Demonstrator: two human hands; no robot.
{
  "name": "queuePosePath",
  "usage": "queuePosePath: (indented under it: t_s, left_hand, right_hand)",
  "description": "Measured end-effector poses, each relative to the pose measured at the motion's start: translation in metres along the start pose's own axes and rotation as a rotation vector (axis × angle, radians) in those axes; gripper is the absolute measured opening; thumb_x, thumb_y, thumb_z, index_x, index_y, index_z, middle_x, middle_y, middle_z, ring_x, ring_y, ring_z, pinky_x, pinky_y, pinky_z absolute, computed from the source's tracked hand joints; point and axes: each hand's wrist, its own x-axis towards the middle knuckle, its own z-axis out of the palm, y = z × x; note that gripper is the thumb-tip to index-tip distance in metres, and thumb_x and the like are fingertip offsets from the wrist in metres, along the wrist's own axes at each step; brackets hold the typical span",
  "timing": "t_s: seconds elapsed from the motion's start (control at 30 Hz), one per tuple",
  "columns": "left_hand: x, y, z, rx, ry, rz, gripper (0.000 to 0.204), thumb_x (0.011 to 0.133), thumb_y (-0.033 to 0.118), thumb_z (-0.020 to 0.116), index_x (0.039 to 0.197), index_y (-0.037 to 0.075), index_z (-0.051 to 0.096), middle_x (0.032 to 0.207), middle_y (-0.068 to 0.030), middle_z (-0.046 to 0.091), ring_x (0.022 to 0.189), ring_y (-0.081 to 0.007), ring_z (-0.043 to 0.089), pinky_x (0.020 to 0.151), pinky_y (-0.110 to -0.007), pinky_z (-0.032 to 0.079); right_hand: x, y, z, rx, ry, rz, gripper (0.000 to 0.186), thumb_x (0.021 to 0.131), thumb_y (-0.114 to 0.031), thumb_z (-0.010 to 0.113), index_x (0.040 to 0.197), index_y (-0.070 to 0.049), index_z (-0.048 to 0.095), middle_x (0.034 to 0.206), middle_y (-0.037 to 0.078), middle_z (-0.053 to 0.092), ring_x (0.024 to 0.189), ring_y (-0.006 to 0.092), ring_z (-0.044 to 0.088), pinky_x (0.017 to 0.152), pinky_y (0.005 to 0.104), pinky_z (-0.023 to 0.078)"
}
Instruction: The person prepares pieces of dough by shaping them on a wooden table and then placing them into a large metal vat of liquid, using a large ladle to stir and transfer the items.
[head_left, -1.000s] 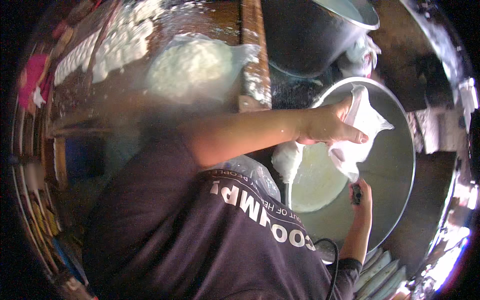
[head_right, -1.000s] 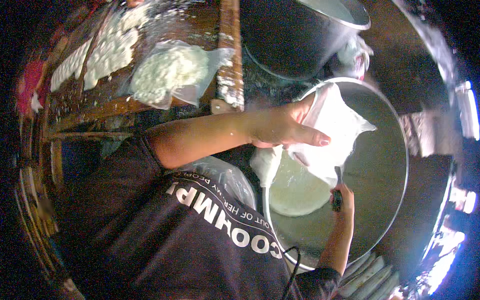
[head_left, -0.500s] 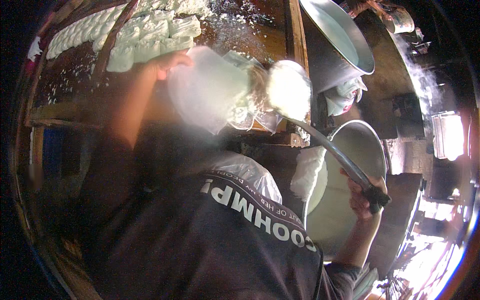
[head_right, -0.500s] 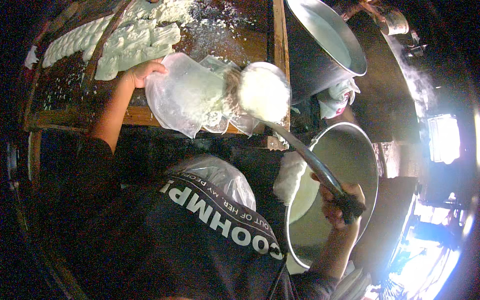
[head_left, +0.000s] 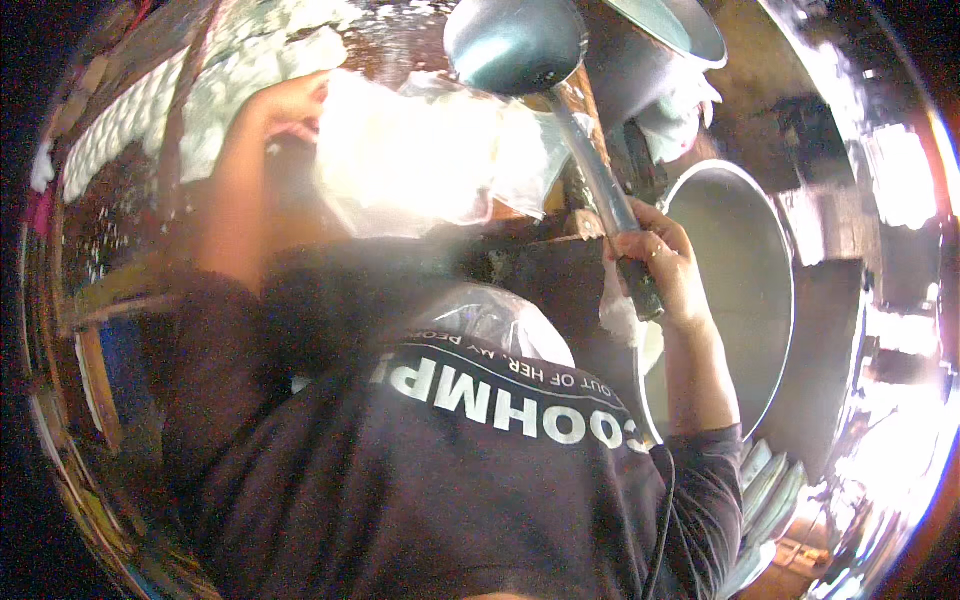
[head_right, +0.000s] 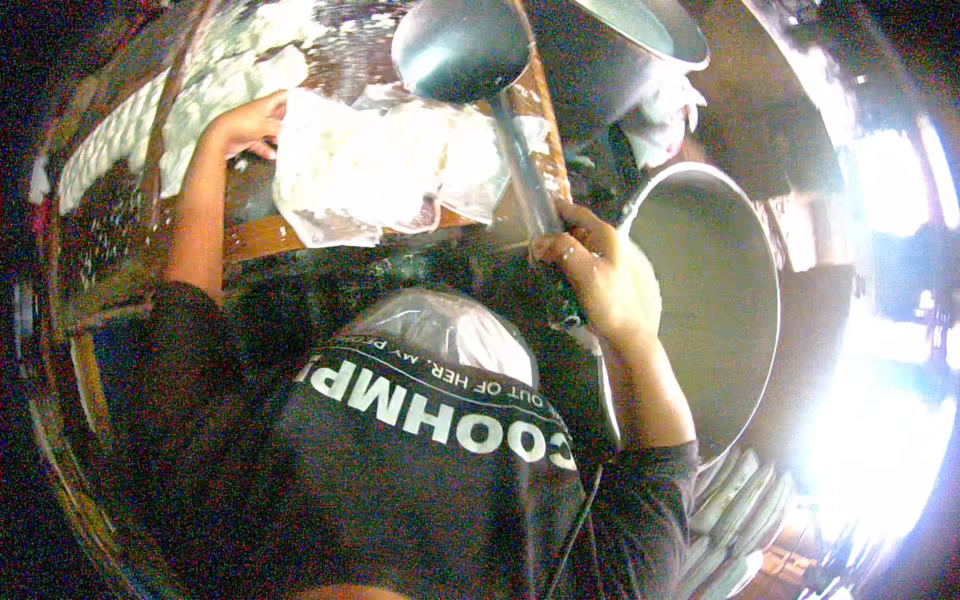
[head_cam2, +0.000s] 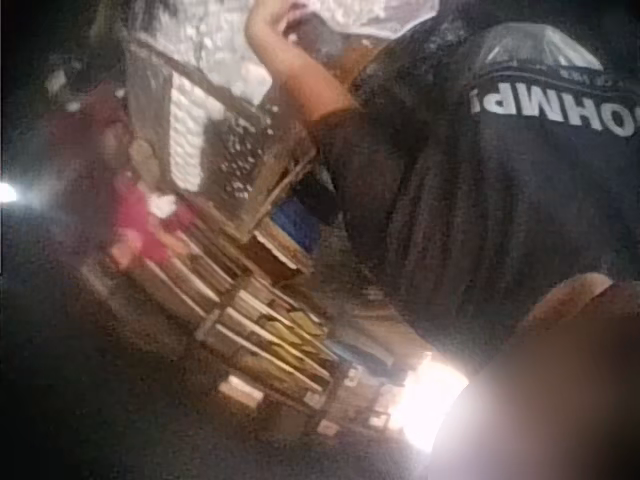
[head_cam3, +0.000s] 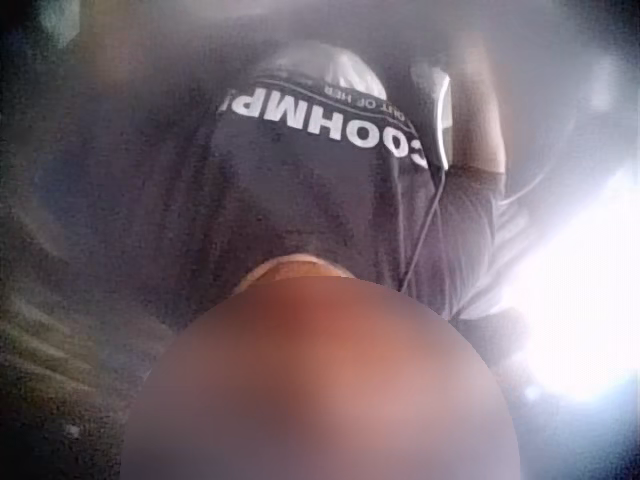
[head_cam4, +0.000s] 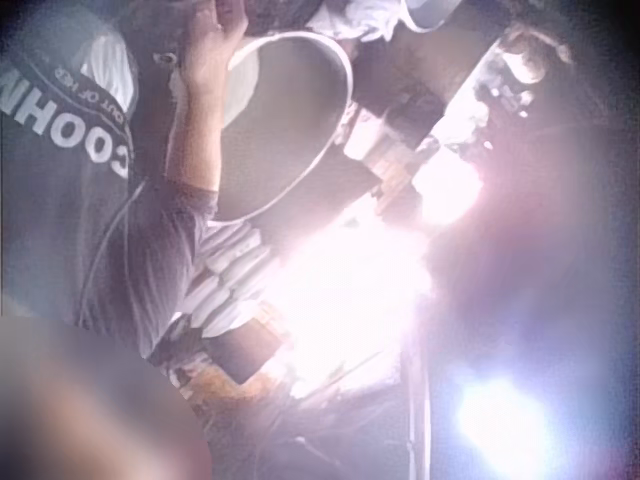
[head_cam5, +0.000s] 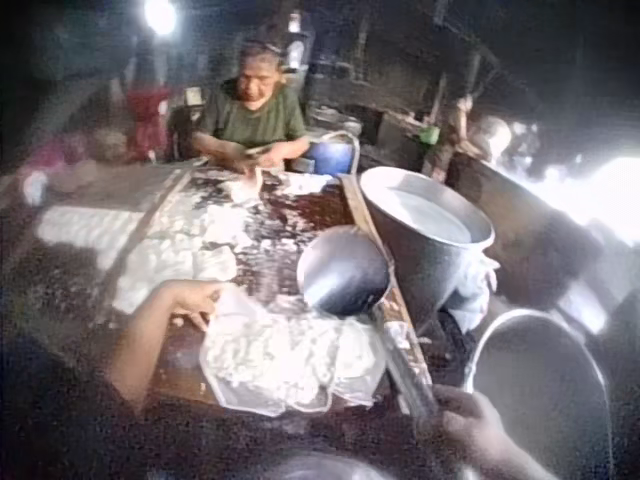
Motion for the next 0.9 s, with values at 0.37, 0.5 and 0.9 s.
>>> queuePosePath:
  t_s: [0.37,0.5,0.9]
  left_hand:
    - [-0.013,0.135,0.312,-0.291,-0.587,0.027,0.042,0.08,0.033,0.051,0.111,0.006,0.043,0.094,-0.0085,0.05,0.073,-0.0189,0.053,0.052,-0.03,0.048]
    - [0.056,0.075,0.448,-0.325,-0.532,-0.362,0.043,0.083,0.028,0.048,0.12,0.008,0.038,0.114,-0.0106,0.046,0.098,-0.0236,0.049,0.074,-0.039,0.046]
    - [0.065,0.027,0.476,-0.415,0.158,-0.631,0.027,0.084,0.028,0.045,0.099,0.006,0.05,0.091,-0.005,0.056,0.077,-0.0143,0.054,0.063,-0.029,0.048]
  right_hand:
    - [0.011,0.34,-0.187,0.019,1.169,0.317,0.021,0.07,-0.012,0.051,0.088,-0.004,0.045,0.068,0.008,0.05,0.049,0.0158,0.045,0.049,0.0309,0.042]
    - [0.037,0.53,-0.183,0.229,1.144,0.792,0.016,0.066,-0.012,0.055,0.077,-0.003,0.049,0.06,0.009,0.052,0.05,0.0215,0.051,0.045,0.035,0.039]
    - [-0.066,0.684,-0.173,1.224,0.659,0.766,0.008,0.067,-0.011,0.048,0.062,-0.006,0.046,0.05,0.013,0.045,0.044,0.0273,0.045,0.045,0.039,0.039]
